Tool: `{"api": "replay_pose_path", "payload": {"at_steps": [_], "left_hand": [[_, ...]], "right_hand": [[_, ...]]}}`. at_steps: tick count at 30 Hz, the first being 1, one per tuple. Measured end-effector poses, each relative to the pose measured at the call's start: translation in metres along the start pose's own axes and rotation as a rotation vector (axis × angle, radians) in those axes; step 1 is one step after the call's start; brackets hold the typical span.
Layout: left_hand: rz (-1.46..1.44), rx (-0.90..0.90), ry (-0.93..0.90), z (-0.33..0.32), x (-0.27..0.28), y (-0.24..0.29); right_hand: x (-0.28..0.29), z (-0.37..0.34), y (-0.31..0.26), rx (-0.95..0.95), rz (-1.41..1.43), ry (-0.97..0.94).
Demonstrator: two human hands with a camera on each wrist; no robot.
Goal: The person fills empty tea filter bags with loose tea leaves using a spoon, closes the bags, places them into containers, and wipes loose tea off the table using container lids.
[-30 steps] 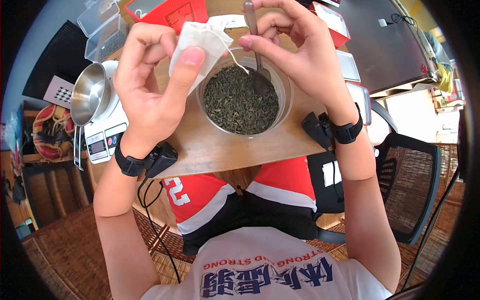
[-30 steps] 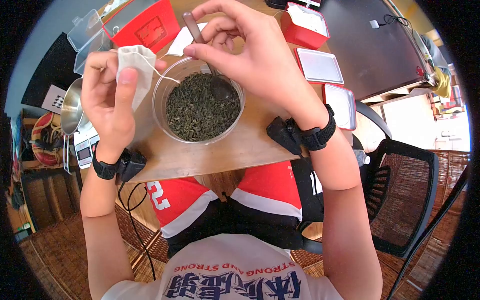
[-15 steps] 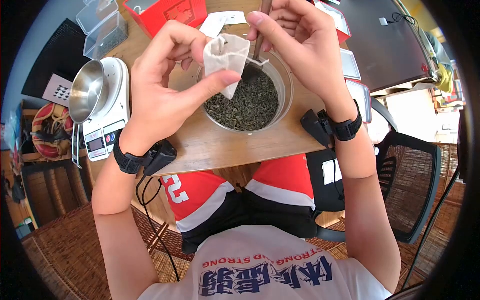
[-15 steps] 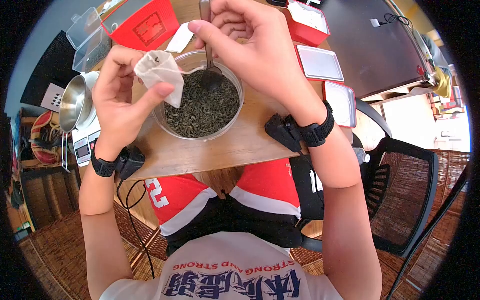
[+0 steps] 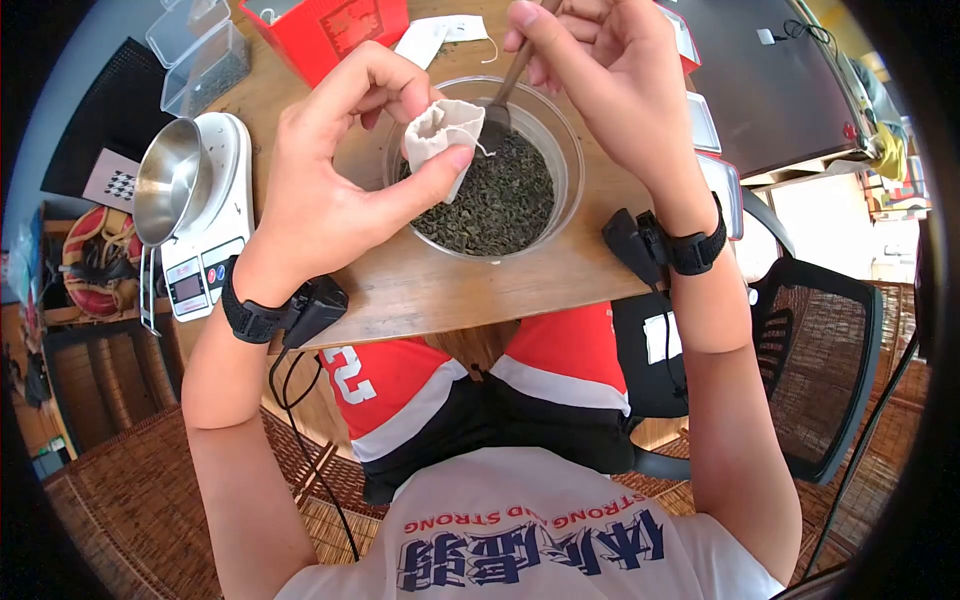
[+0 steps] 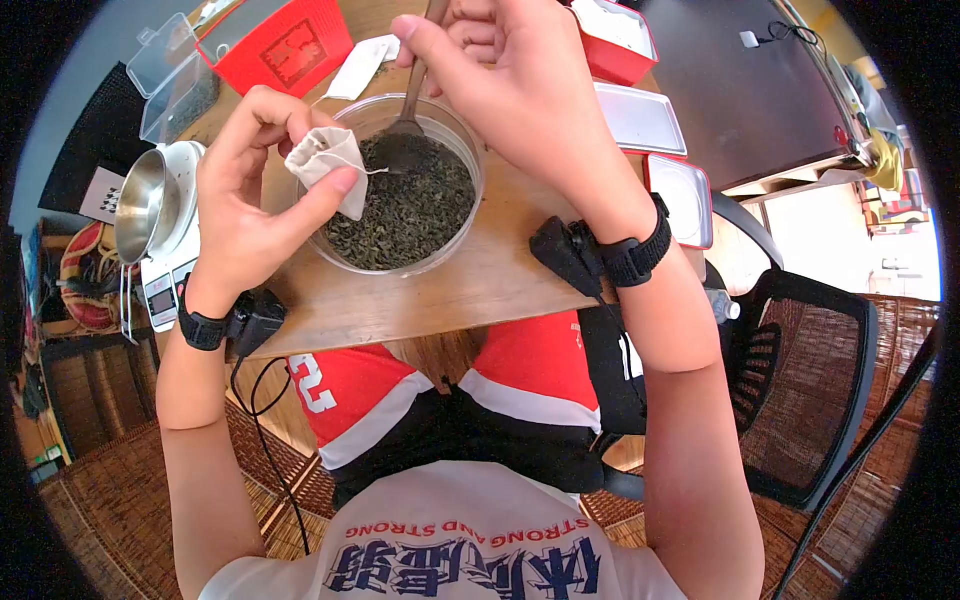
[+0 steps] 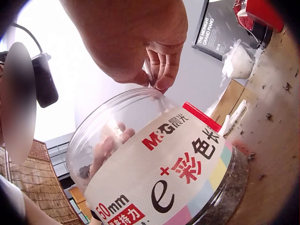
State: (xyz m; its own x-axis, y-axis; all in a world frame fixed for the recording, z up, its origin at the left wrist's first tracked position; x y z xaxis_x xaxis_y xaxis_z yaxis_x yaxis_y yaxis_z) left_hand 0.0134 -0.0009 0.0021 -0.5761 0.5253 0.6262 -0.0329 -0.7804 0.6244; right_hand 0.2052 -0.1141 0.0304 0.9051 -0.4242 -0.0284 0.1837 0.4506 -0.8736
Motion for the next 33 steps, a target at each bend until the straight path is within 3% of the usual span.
{"api": "replay_pose_path", "payload": {"at_steps": [4, 7, 9, 16, 19, 22, 33], "left_hand": [[-0.013, 0.019, -0.009, 0.000, 0.000, 0.003], [-0.033, 0.028, -0.013, 0.001, 0.000, 0.002], [-0.044, 0.040, -0.017, 0.001, -0.001, 0.002], [-0.043, 0.029, -0.006, 0.001, -0.001, 0.001], [-0.020, 0.027, -0.012, 0.001, 0.000, 0.000], [-0.006, 0.037, -0.019, 0.002, -0.002, 0.002], [0.036, 0.019, -0.012, 0.003, -0.001, 0.003]], "right_hand": [[0.001, 0.001, -0.010, -0.138, 0.003, -0.020], [0.003, 0.001, -0.003, -0.102, -0.096, -0.053], [0.004, 0.002, 0.008, 0.100, -0.195, -0.025], [0.012, 0.004, 0.003, 0.140, -0.258, -0.037], [0.004, 0.003, -0.001, 0.181, -0.259, -0.160], [-0.001, -0.003, -0.012, -0.096, -0.157, -0.239], [0.009, 0.002, 0.012, -0.346, 0.225, -0.249]]}}
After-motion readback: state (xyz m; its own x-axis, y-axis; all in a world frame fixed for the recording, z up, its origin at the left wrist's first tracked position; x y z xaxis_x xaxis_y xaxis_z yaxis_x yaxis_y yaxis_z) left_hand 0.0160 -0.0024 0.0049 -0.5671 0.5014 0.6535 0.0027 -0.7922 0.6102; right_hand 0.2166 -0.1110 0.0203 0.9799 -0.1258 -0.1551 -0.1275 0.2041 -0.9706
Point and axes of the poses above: each hand's wrist, its own z-axis towards the middle knuckle, its own x-axis out of the back of the hand, y = z × x, the point moved 1 cm from there along z, towards the middle knuckle, and after that the axes turned 11 degrees about z, right-handed, at the moved point
